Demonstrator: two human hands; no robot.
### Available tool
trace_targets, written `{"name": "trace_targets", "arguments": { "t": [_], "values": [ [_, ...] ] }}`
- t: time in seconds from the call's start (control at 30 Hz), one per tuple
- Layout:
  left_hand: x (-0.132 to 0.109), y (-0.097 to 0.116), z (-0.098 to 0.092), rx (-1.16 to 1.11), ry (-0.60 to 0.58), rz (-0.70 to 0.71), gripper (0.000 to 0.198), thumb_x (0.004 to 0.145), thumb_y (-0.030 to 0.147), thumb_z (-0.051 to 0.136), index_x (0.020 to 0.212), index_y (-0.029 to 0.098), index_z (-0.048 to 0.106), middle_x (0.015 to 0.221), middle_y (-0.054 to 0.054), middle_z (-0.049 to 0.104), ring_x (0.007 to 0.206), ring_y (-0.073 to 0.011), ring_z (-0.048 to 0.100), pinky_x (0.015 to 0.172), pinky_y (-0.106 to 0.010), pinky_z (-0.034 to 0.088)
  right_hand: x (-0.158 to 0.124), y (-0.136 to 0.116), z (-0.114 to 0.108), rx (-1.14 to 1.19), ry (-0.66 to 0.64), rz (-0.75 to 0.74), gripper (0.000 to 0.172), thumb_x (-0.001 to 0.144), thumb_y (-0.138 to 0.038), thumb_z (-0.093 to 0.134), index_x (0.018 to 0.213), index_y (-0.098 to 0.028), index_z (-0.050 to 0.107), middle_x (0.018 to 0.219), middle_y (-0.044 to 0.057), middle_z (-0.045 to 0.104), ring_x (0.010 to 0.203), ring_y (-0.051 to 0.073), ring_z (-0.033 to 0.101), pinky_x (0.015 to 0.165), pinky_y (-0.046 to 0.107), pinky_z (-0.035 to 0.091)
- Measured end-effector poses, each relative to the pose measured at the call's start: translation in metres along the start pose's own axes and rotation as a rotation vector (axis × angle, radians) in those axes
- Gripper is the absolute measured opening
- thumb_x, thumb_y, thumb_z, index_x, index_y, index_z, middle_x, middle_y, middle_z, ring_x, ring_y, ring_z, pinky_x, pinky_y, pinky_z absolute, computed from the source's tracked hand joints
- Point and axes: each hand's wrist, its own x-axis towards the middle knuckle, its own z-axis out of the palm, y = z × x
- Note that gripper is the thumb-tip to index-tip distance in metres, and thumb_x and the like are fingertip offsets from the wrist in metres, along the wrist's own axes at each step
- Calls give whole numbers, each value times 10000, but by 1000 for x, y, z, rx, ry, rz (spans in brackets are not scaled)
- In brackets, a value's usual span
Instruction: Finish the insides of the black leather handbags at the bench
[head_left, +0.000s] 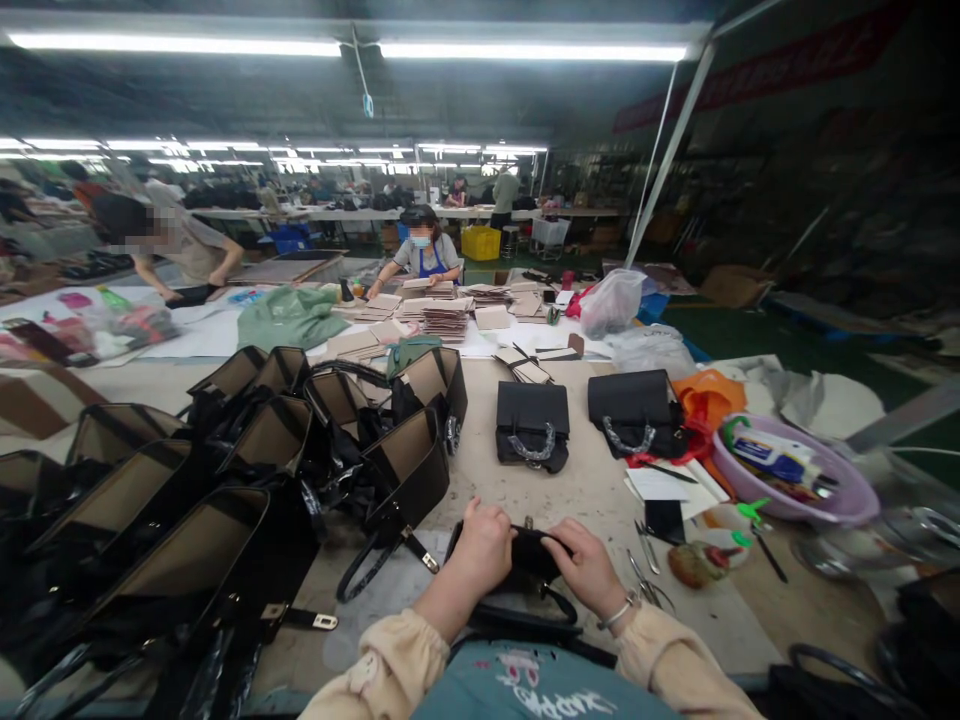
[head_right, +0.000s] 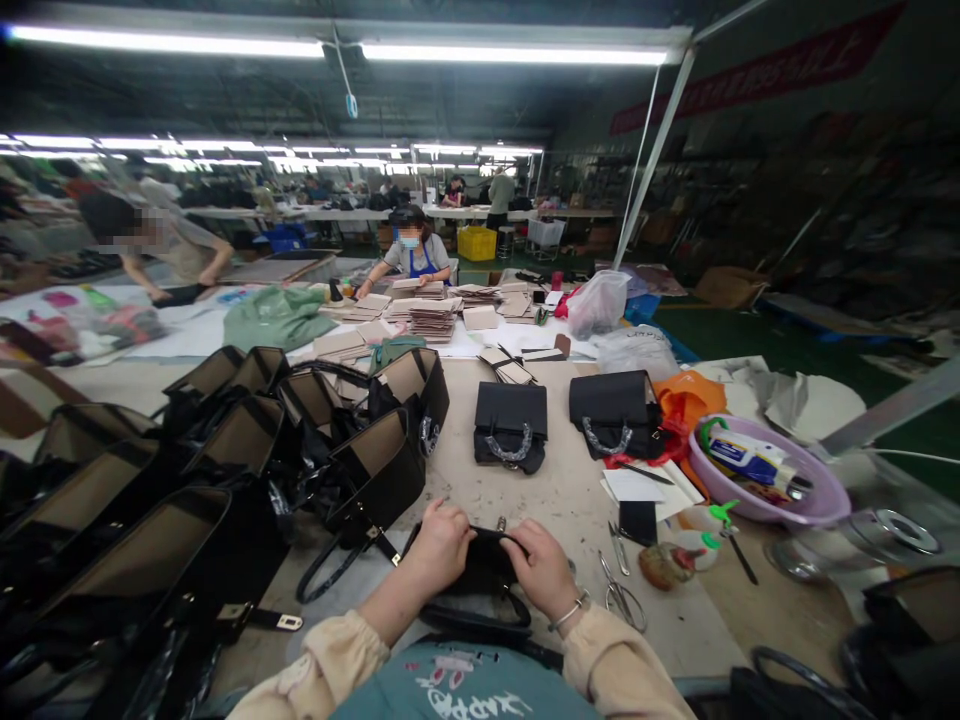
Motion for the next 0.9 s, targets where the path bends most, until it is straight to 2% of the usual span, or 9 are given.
{"name": "trace_targets", "arguments": {
  "t": [0.47,0.63,0.77,0.9],
  "values": [
    [3,-3,-1,-12,-18,-18,192,815,166,431,738,145,606,782,-67,628,839,-181,580,1012,-447,296,4,-1,-4,-81,-6,-26,240,895,-322,432,825,-212,634,742,37,574,742,167,539,678,299,446],
    [5,-5,0,-8,-37,-23,182,813,165,435,743,145,602,808,-70,628,842,-182,578,1009,-447,295,8,-4,-12,-162,-12,-94,214,865,-336,493,960,-224,649,854,62,592,842,190,539,759,335,461],
    [7,-8,2,-13,-51,-4,188,822,162,427,760,144,604,807,-66,626,858,-179,575,1010,-445,287,13,-10,-14,-177,-13,-132,295,825,-349,556,1079,-215,619,934,80,593,900,204,532,795,346,468],
    [10,-11,1,-32,-74,6,176,815,158,441,752,143,605,809,-63,625,882,-177,570,1013,-444,279,21,-10,-4,-155,0,-108,240,833,-348,552,1005,-221,661,861,63,619,842,190,550,753,326,478]
  ]
}}
